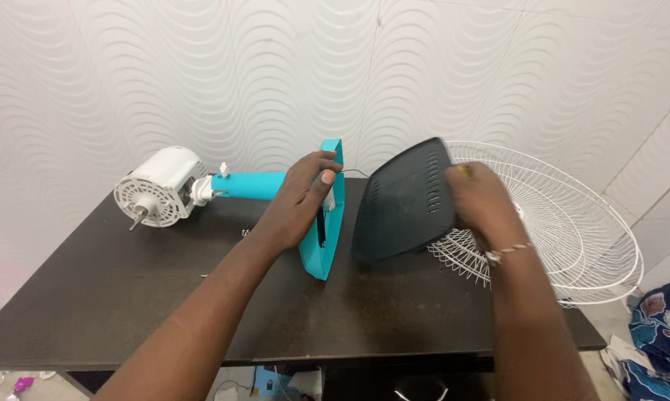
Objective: The person uses a screwdriver to remove screws from the motor housing and the rear control panel of a teal electric fan. They detach the motor assembly from the neck and then remove the rear cover to expose the internal wiring and components.
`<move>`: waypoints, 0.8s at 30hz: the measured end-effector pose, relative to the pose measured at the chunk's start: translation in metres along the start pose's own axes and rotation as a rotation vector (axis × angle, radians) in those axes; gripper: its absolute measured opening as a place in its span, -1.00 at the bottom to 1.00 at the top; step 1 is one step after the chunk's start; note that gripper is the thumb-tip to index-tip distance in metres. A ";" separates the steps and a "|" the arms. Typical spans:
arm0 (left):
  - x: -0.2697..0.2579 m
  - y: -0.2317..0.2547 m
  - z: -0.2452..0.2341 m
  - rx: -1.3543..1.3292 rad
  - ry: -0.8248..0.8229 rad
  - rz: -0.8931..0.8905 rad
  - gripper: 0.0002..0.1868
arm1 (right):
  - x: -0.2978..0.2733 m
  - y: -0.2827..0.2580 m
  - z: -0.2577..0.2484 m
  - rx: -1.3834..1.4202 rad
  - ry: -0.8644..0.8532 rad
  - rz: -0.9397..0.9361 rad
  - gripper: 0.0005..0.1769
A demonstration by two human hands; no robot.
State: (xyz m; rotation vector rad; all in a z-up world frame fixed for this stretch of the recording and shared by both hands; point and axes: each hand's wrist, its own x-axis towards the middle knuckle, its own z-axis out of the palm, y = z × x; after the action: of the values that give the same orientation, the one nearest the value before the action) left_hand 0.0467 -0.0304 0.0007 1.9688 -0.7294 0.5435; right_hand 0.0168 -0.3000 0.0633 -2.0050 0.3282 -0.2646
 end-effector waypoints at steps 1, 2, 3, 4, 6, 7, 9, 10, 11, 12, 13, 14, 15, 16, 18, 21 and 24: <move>0.001 0.000 -0.001 0.003 -0.003 0.005 -0.25 | 0.001 0.004 -0.007 0.020 0.031 0.014 -0.63; 0.000 -0.001 -0.001 -0.025 -0.011 0.004 -0.24 | 0.001 0.008 -0.016 0.040 0.062 0.029 -0.60; -0.002 -0.001 -0.002 -0.054 -0.017 0.000 -0.23 | 0.001 0.014 -0.025 0.092 0.094 0.012 -0.61; -0.002 -0.002 -0.003 -0.082 -0.023 -0.004 -0.23 | 0.001 0.021 -0.032 0.144 0.125 -0.005 -0.58; -0.003 -0.003 -0.003 -0.090 -0.026 -0.005 -0.22 | 0.004 0.036 -0.047 0.275 0.211 0.088 -0.61; -0.002 -0.003 -0.003 -0.093 -0.027 -0.005 -0.22 | 0.006 0.044 -0.055 0.341 0.254 0.133 -0.63; 0.000 -0.004 -0.001 -0.077 -0.025 -0.034 -0.23 | 0.011 0.061 -0.063 0.469 0.264 0.111 -0.67; 0.001 -0.004 0.000 -0.070 -0.023 -0.049 -0.24 | 0.014 0.069 -0.065 0.533 0.269 0.098 -0.69; 0.002 -0.004 0.000 -0.047 -0.029 -0.063 -0.27 | 0.017 0.076 -0.066 0.537 0.259 0.116 -0.69; 0.002 -0.004 0.001 -0.024 -0.035 -0.076 -0.30 | 0.021 0.083 -0.065 0.540 0.250 0.133 -0.68; 0.004 -0.004 0.002 -0.001 -0.042 -0.089 -0.33 | 0.025 0.089 -0.065 0.545 0.241 0.150 -0.68; 0.004 -0.004 0.002 -0.019 -0.036 -0.067 -0.36 | 0.027 0.095 -0.066 0.501 0.233 0.188 -0.66; 0.003 -0.004 0.001 -0.035 -0.029 -0.042 -0.39 | 0.029 0.100 -0.064 0.460 0.225 0.222 -0.64; 0.003 -0.003 0.000 -0.051 -0.022 -0.016 -0.42 | 0.030 0.104 -0.063 0.419 0.216 0.257 -0.62; 0.003 -0.003 -0.002 -0.127 -0.044 -0.053 -0.47 | 0.036 0.111 -0.061 0.527 0.234 0.280 -0.65; 0.002 -0.002 -0.005 -0.133 -0.062 -0.066 -0.50 | 0.045 0.122 -0.058 0.632 0.244 0.300 -0.66; 0.003 0.001 -0.005 -0.078 -0.069 -0.094 -0.51 | 0.051 0.133 -0.058 0.626 0.246 0.274 -0.64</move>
State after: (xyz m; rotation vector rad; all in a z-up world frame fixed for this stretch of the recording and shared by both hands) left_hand 0.0484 -0.0270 0.0056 1.9461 -0.6864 0.3865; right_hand 0.0307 -0.4219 -0.0286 -1.2964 0.5897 -0.3861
